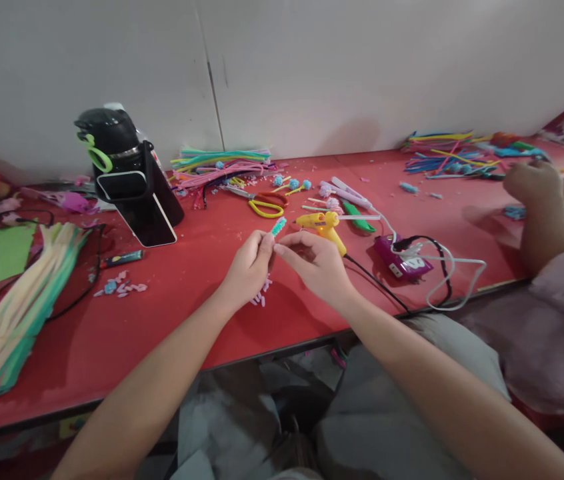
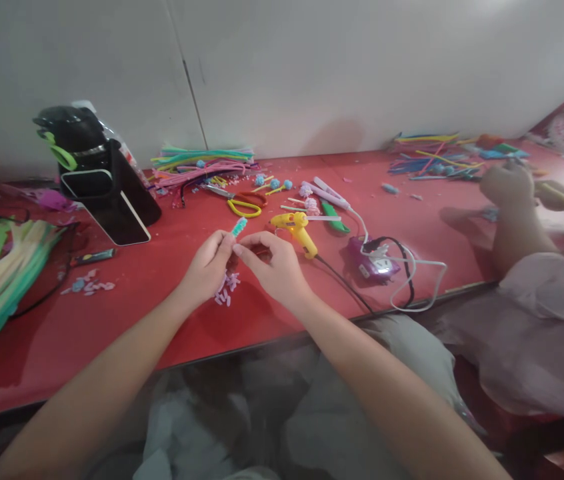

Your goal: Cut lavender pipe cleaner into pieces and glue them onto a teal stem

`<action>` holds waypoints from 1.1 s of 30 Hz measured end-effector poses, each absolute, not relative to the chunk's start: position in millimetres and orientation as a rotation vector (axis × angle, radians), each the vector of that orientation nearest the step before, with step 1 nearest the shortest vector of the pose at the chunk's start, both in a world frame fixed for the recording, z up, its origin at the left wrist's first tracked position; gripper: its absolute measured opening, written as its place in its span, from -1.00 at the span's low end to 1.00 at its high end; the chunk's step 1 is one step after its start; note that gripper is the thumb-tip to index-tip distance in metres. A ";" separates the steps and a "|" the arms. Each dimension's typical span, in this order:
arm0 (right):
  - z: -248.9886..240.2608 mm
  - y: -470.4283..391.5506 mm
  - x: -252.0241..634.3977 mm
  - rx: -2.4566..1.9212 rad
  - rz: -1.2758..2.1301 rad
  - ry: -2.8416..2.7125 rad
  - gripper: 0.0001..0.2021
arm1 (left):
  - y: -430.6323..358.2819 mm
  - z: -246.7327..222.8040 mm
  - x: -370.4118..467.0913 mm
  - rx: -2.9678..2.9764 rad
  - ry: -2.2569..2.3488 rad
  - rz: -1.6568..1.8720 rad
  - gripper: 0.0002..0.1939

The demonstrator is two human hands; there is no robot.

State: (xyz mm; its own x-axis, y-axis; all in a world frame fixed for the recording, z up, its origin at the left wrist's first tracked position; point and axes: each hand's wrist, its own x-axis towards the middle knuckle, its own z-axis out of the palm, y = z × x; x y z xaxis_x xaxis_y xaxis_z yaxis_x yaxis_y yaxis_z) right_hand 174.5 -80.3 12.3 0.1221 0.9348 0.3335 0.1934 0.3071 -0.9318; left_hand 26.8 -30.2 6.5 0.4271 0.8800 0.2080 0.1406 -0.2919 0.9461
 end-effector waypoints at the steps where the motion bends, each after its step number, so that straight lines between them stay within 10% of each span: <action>1: 12.6 -80.3 174.0 -1.152 0.760 -1.358 -0.82 | -30.5 6.6 26.8 1.733 0.889 0.956 -0.65; 33: 17.9 -81.1 178.1 -1.068 0.948 -1.397 -0.74 | -30.6 6.7 28.6 1.629 0.717 0.913 -0.60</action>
State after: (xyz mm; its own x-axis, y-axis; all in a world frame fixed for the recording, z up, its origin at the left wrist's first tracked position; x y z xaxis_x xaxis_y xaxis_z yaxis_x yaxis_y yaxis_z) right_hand 178.1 -81.1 17.9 -0.0094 0.9606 0.2778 0.0969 0.2774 -0.9559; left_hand 28.6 -30.6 6.7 0.5227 0.8286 0.2006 -0.0017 -0.2343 0.9722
